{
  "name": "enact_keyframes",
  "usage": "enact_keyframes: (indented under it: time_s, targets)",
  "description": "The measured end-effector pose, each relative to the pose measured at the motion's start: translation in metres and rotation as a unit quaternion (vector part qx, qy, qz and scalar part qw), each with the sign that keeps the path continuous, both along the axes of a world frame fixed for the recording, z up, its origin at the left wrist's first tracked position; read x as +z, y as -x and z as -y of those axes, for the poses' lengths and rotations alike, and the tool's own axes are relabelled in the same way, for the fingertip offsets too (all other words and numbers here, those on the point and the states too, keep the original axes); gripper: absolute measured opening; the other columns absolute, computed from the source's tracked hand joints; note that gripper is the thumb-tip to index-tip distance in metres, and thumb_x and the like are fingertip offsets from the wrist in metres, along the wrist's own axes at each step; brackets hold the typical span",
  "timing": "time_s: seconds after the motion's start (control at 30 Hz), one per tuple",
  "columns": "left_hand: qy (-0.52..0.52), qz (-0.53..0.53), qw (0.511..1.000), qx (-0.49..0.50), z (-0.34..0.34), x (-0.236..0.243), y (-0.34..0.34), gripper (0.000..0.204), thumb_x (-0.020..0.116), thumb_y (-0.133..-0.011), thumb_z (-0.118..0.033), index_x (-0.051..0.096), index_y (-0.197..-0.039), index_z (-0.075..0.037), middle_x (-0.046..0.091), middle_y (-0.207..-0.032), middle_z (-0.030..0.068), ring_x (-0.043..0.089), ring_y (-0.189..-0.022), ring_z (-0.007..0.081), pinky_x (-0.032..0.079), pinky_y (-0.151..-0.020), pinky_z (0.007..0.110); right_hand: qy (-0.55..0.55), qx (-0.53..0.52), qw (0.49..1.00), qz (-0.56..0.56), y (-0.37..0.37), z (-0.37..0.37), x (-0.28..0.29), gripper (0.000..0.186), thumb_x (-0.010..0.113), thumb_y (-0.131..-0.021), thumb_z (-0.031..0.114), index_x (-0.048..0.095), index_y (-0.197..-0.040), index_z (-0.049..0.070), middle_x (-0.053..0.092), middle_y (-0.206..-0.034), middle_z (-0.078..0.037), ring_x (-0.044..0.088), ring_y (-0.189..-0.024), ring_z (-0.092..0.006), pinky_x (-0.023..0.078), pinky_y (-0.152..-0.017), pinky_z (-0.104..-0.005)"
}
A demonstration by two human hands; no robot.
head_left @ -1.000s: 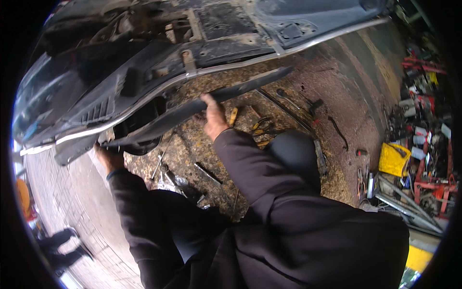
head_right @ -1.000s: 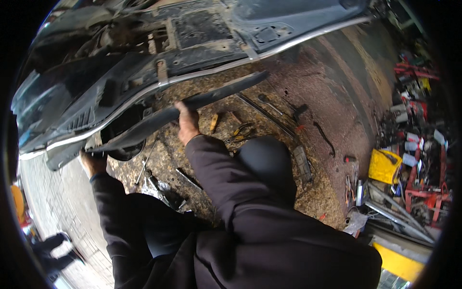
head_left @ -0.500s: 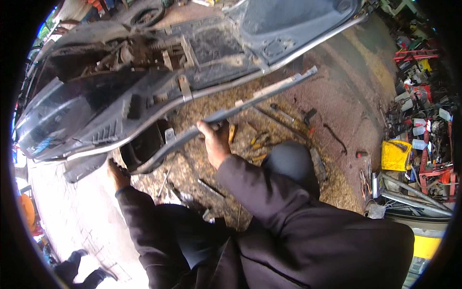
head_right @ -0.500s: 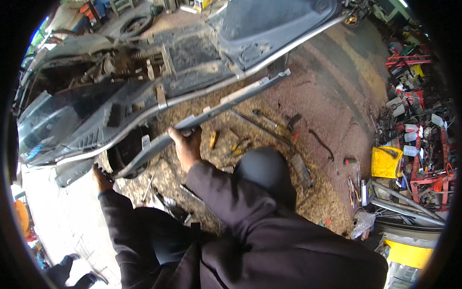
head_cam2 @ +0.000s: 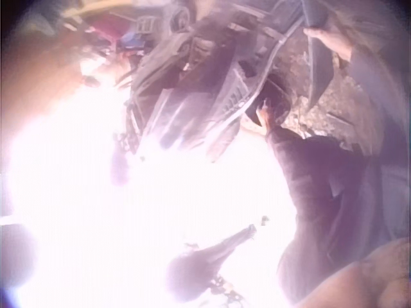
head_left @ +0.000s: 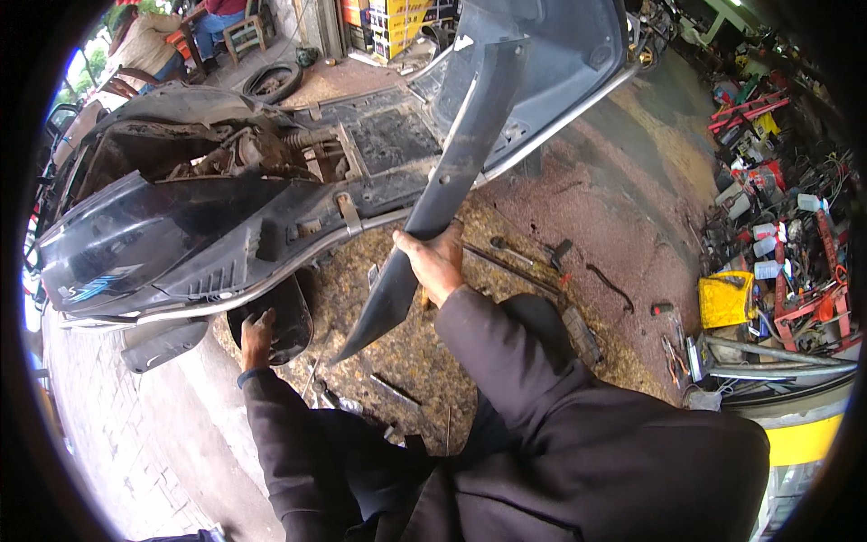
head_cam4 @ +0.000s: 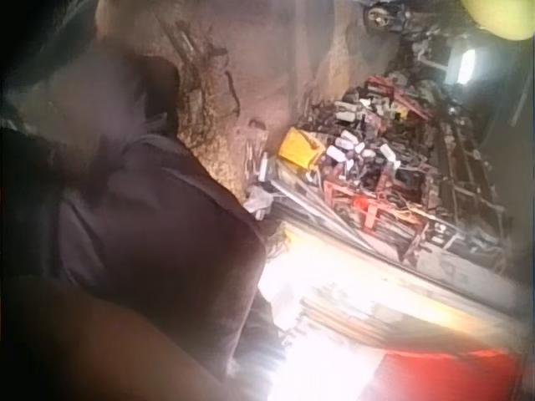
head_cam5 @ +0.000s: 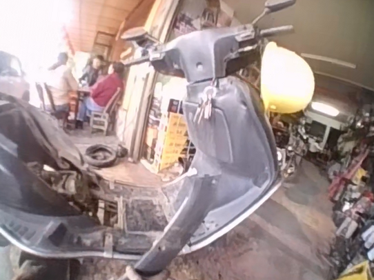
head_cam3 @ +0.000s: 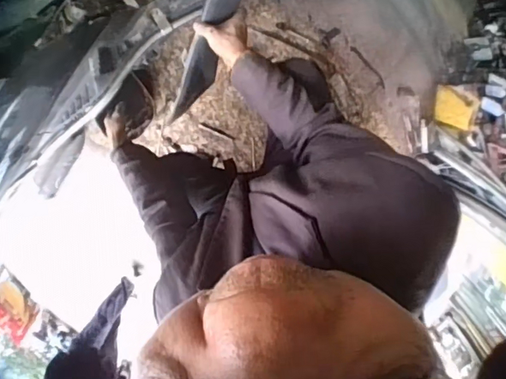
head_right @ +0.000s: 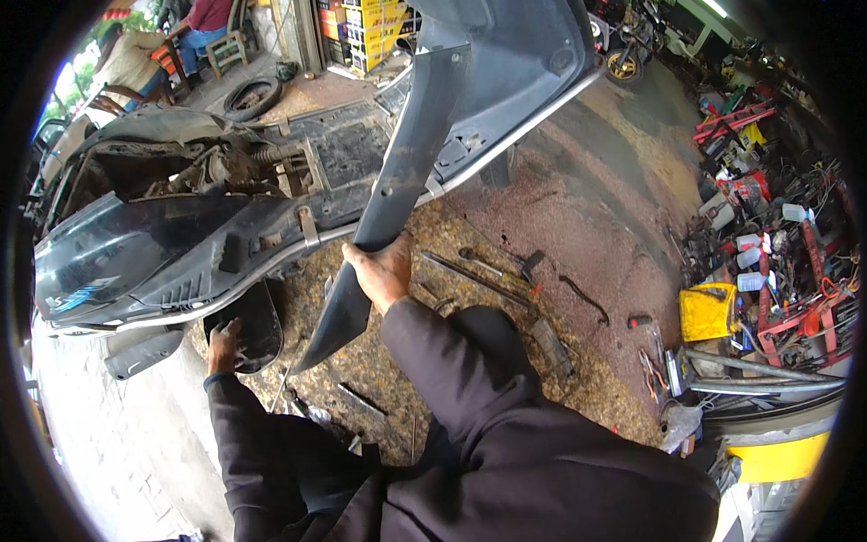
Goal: The person removes a black plastic trim piece from the side of a scooter, then reattaches it using a screwdriver to tighten fasteners. The person works in a cluttered workshop with tools and parts visible on the floor.
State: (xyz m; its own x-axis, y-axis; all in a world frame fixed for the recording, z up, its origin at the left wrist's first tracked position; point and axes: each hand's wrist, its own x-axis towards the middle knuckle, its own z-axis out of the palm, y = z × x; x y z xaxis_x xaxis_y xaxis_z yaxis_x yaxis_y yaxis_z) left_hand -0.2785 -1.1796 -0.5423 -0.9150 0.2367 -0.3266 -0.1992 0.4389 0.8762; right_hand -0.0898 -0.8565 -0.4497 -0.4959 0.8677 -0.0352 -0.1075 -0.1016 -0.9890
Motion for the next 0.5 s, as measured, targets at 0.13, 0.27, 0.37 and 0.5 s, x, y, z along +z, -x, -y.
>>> enact_keyframes:
  time_s: [0.13, 0.27, 0.37, 0.5]
  targets:
    - [0.017, 0.013, 1.000, -0.021, -0.021, 0.025, -0.022, 0.045, 0.070, -0.084, -0.030, 0.063, -0.112, 0.005, 0.066, -0.093, 0.0075, 0.059, -0.074, 0.0150, 0.049, -0.065, 0.031, 0.060, 0.000, 0.998, -0.023, 0.005, 0.000, -0.020, 0.061, 0.081, -0.075, 0.012, 0.038, -0.114, -0.004, 0.059, -0.103, -0.017, 0.060, -0.089, -0.0235, 0.051, -0.078, -0.0378]
    - [0.060, -0.087, 0.988, -0.110, -0.046, 0.035, -0.037, 0.046, 0.071, -0.085, -0.030, 0.063, -0.109, 0.008, 0.070, -0.095, 0.0149, 0.064, -0.082, 0.0196, 0.050, -0.072, 0.034, 0.089, -0.012, 0.996, -0.003, 0.010, 0.002, -0.030, 0.056, 0.081, -0.076, 0.010, 0.038, -0.112, 0.001, 0.057, -0.095, -0.010, 0.058, -0.078, -0.0167, 0.051, -0.065, -0.0329]
    - [0.099, -0.099, 0.965, -0.224, -0.067, 0.037, -0.045, 0.045, 0.073, -0.083, -0.034, 0.066, -0.104, 0.005, 0.071, -0.093, 0.0189, 0.067, -0.088, 0.0236, 0.050, -0.079, 0.036, 0.096, -0.033, 0.995, 0.009, 0.013, 0.004, -0.035, 0.056, 0.082, -0.076, 0.011, 0.038, -0.110, 0.002, 0.058, -0.094, -0.011, 0.058, -0.072, -0.0157, 0.050, -0.056, -0.0323]
    - [0.087, -0.099, 0.937, -0.325, -0.087, 0.037, -0.058, 0.050, 0.080, -0.077, -0.028, 0.064, -0.109, 0.007, 0.070, -0.096, 0.0152, 0.063, -0.088, 0.0188, 0.049, -0.079, 0.032, 0.100, -0.049, 0.994, -0.004, 0.015, 0.007, -0.042, 0.059, 0.083, -0.074, 0.012, 0.038, -0.110, 0.000, 0.058, -0.096, -0.012, 0.059, -0.078, -0.0177, 0.052, -0.067, -0.0337]
